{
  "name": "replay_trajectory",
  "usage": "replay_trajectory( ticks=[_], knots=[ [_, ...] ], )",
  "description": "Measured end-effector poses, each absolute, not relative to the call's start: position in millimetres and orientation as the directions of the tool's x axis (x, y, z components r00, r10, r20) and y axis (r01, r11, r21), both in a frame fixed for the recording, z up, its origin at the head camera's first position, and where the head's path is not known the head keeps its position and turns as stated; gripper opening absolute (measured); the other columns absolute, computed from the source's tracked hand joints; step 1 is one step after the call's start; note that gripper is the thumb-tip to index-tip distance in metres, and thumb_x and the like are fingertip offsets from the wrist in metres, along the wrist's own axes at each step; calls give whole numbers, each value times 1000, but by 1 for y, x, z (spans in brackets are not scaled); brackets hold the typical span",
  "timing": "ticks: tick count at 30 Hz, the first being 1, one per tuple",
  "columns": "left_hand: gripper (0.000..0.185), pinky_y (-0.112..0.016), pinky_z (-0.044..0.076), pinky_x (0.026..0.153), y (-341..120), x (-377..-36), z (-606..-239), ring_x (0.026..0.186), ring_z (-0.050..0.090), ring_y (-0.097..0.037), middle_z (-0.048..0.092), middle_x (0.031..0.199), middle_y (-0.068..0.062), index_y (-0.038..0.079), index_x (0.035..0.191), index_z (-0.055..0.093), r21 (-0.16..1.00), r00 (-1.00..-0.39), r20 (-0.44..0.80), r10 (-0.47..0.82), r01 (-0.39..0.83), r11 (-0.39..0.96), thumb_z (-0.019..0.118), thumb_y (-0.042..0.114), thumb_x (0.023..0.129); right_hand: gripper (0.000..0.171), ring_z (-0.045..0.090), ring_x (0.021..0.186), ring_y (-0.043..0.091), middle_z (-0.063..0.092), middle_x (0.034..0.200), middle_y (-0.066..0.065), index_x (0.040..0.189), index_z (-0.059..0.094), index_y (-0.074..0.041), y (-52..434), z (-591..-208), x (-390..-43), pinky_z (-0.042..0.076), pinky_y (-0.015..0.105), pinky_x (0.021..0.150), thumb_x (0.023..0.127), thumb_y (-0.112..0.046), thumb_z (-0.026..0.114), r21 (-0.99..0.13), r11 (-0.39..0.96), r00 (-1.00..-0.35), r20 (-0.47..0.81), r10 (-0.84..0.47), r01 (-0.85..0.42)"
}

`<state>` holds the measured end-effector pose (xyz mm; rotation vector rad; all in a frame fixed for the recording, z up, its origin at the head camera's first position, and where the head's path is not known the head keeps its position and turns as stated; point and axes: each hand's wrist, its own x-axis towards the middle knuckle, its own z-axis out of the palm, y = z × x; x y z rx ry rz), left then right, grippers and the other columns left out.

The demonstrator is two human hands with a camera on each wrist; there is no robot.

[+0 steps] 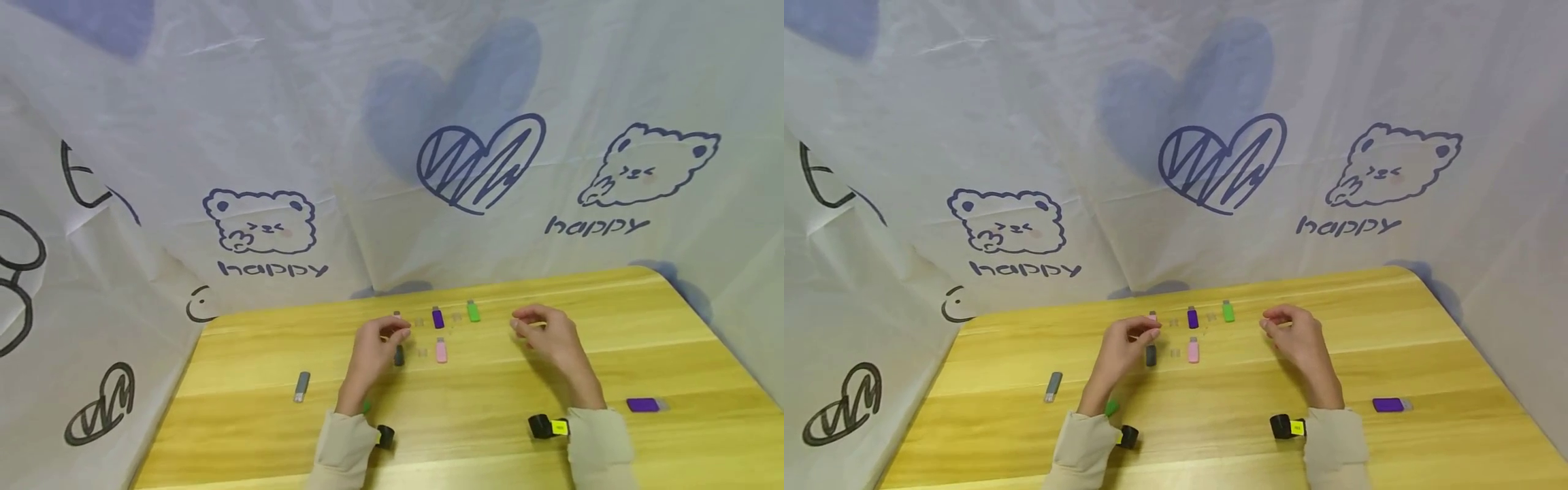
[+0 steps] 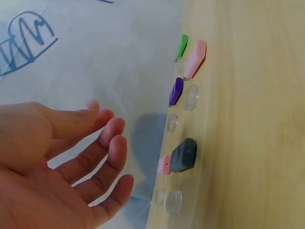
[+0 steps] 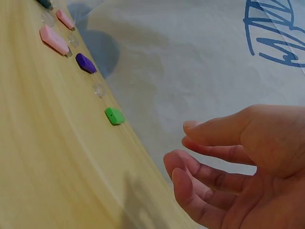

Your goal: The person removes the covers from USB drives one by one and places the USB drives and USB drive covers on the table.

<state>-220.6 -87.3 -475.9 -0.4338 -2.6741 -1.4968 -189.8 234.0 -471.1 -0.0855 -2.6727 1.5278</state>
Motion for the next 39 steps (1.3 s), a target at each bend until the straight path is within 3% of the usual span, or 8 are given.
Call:
replay_trajectory(
  ticks=[6,16,24,34,39],
  knots=[
    [18,-32,58,78,-97,-218,-478,94,69,-21,75,110,-7,3,113,77,873,-971,183,154,233,429,70,12,99,24,69,91,31,70,105,13,117,69,2,232,-471,-187,59,39,76,100,-16,69,-779,626,-999,49,5,-35],
    [18,-27,58,76,-99,-221,-473,91,70,-24,75,107,-11,1,112,77,870,-948,242,205,306,387,70,12,99,27,64,107,41,69,115,17,118,70,2,243,-458,-167,55,57,90,94,-8,75,-602,750,-959,115,-259,-275],
    [17,-27,57,75,-102,-216,-472,91,69,-24,75,109,-10,1,111,77,873,-958,220,183,277,401,70,11,99,27,65,100,32,66,108,5,115,71,-6,290,-459,-144,58,48,81,90,-9,79,-531,772,-925,61,-375,-349],
    [13,-28,57,76,-106,-215,-470,89,68,-18,76,104,-4,8,107,79,872,-971,184,154,234,430,71,14,99,34,65,92,30,64,102,1,107,72,-8,358,-478,-111,58,43,76,77,3,84,-370,877,-941,-20,-337,-306],
    [14,-29,58,75,-105,-216,-470,87,69,-21,76,99,-6,4,105,78,868,-963,213,167,265,421,70,13,99,33,62,83,19,61,96,-3,103,72,-11,374,-485,-100,57,35,69,76,3,86,-321,898,-948,-2,-319,-301]
  ],
)
